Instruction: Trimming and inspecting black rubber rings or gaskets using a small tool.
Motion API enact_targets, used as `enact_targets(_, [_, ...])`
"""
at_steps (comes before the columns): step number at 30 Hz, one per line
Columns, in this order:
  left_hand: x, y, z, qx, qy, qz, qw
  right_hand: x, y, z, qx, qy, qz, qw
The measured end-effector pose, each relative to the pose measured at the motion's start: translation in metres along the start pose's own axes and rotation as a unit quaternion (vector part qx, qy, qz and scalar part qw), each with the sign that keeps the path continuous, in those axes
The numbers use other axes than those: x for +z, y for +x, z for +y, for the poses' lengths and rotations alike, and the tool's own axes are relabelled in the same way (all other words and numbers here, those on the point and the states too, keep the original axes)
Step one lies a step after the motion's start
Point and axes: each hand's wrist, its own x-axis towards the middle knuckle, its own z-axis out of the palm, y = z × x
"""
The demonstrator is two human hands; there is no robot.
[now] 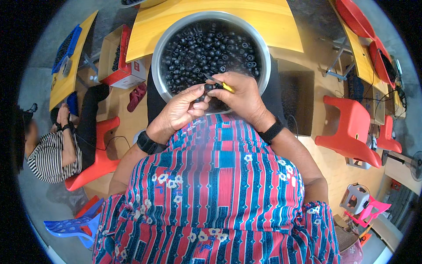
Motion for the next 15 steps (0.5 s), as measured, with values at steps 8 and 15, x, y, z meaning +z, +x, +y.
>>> enact_targets(8, [0.006, -0.002, -0.002, 0.04, 0.078, 0.002, 0.996, -0.003, 0.001, -0.006, -0.008, -0.051, -0.011, 0.999])
enact_targets(15, [0.016, -0.003, -0.005, 0.078, 0.109, 0.037, 0.99, -0.001, -0.001, -0.007, -0.021, -0.059, 0.0, 0.998])
